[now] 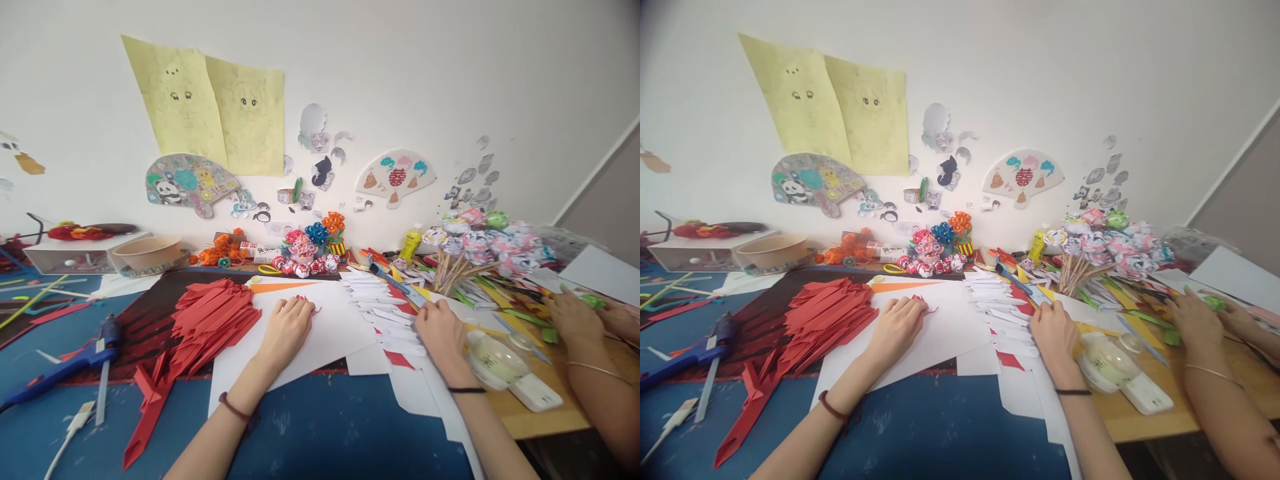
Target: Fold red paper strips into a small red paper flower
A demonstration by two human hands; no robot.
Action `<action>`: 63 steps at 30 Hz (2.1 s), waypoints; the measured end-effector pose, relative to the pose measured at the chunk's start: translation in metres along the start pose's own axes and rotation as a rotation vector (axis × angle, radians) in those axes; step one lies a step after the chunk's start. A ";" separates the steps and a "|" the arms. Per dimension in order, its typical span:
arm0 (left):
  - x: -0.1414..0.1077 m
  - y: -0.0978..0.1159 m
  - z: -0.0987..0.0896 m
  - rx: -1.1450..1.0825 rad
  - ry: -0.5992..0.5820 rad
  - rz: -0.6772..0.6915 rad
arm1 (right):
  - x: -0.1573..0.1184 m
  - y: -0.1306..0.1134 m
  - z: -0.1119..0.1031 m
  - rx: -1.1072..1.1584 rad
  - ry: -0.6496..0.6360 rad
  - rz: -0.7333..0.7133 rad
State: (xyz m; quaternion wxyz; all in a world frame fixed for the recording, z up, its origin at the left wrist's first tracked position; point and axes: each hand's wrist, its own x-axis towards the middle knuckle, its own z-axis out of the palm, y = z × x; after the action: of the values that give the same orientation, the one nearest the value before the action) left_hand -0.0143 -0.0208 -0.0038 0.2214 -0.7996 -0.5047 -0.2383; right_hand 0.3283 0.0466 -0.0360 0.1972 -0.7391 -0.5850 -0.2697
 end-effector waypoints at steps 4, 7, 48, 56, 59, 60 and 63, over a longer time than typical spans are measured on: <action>-0.001 0.000 -0.002 0.016 -0.011 0.008 | 0.000 0.000 -0.001 0.038 0.059 -0.001; -0.001 0.000 -0.005 0.025 -0.009 0.015 | -0.001 0.000 -0.002 0.093 0.082 -0.014; 0.004 0.003 -0.010 0.038 0.079 0.071 | -0.005 0.002 -0.005 0.356 0.031 -0.055; 0.003 0.003 -0.011 0.058 0.068 0.068 | -0.004 0.005 -0.006 0.443 -0.001 -0.077; 0.007 0.005 -0.011 0.049 0.059 0.075 | -0.003 0.002 -0.010 0.402 -0.063 -0.014; 0.008 0.006 -0.011 0.047 0.054 0.081 | -0.003 0.001 -0.011 0.390 -0.085 0.006; 0.010 0.008 -0.010 0.046 0.041 0.100 | -0.002 0.001 -0.012 0.405 -0.123 0.059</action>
State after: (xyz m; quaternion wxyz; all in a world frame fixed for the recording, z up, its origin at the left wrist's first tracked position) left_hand -0.0052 -0.0229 0.0093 0.2615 -0.8137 -0.4647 -0.2315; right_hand 0.3269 0.0373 -0.0284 0.3135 -0.7162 -0.6162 -0.0948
